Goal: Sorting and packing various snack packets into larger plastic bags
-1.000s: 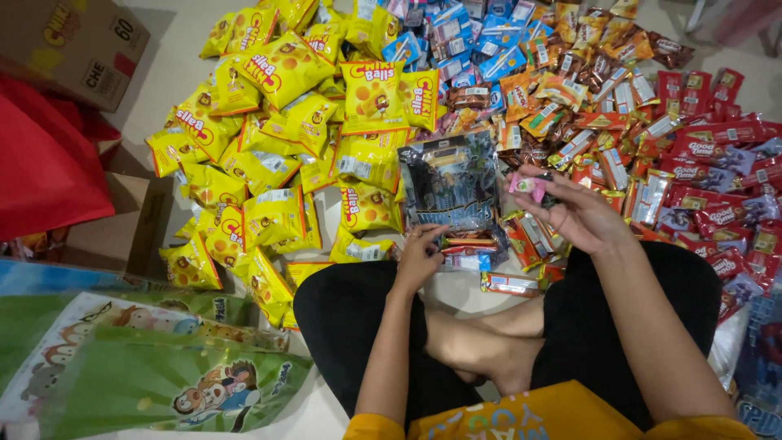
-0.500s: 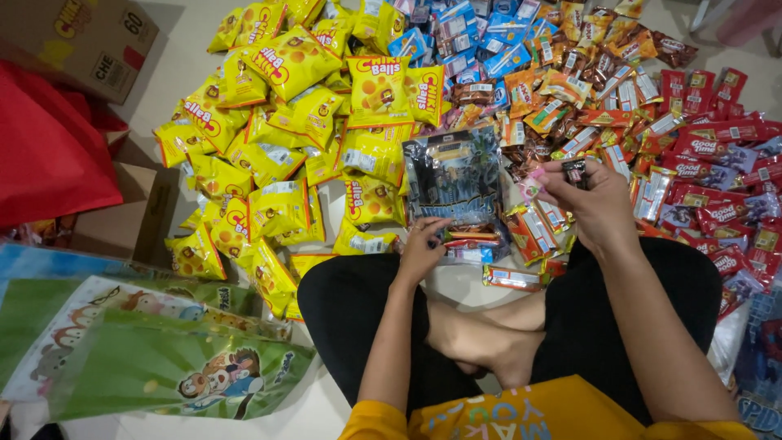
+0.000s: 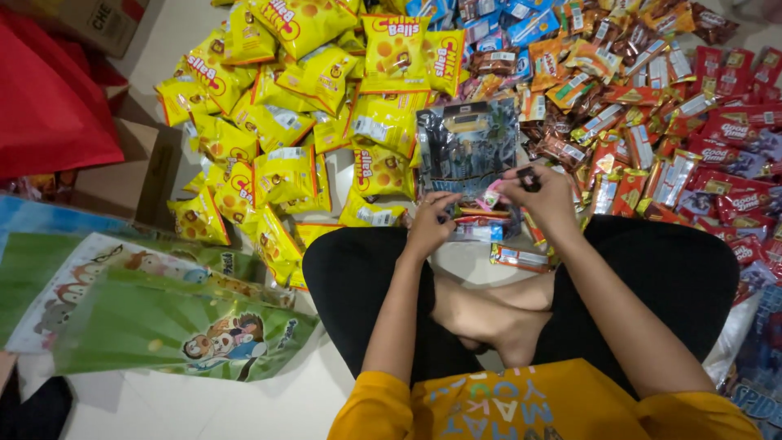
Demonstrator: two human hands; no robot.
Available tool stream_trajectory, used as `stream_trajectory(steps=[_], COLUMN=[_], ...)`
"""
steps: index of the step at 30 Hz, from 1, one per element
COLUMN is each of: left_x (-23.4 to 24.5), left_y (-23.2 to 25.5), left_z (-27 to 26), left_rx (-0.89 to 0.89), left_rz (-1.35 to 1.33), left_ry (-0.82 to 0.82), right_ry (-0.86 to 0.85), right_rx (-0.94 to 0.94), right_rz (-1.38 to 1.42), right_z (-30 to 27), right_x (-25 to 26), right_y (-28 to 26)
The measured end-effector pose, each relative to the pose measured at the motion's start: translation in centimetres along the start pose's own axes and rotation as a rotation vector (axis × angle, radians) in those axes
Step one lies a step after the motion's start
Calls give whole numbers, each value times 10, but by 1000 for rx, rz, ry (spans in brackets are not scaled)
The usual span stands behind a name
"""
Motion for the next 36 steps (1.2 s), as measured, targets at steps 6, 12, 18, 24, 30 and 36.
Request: stream_trajectory(steps=[6, 12, 18, 24, 30, 36], left_x=[4, 4, 5, 6, 6, 8], left_y=[16, 21, 23, 23, 28, 31], left_z=[-4, -2, -3, -4, -4, -6], left_rx=[25, 34, 8, 17, -15, 22], left_rz=[-24, 18, 7, 15, 8, -31], left_ry=[-28, -42, -42, -44, -20, -38], right_ry=[-15, -28, -67, -317, -242, -154], right_rx=[-1, -69, -219, -374, -183, -45], right_rz=[-423, -661, -145, 257, 226, 239], right_z=[16, 19, 13, -6, 3, 5], right_x=[-9, 4, 9, -9, 9, 22], right_y=[51, 95, 92, -12, -52, -57])
Point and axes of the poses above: each hand's wrist, its own z-axis towards the middle knuckle, its own x-axis out of the back of the hand, y = z × x, the point moved 3 cm from there along z, towards the middle knuckle, and after that the axes turned 1 degree about y, right-handed, at the moved point
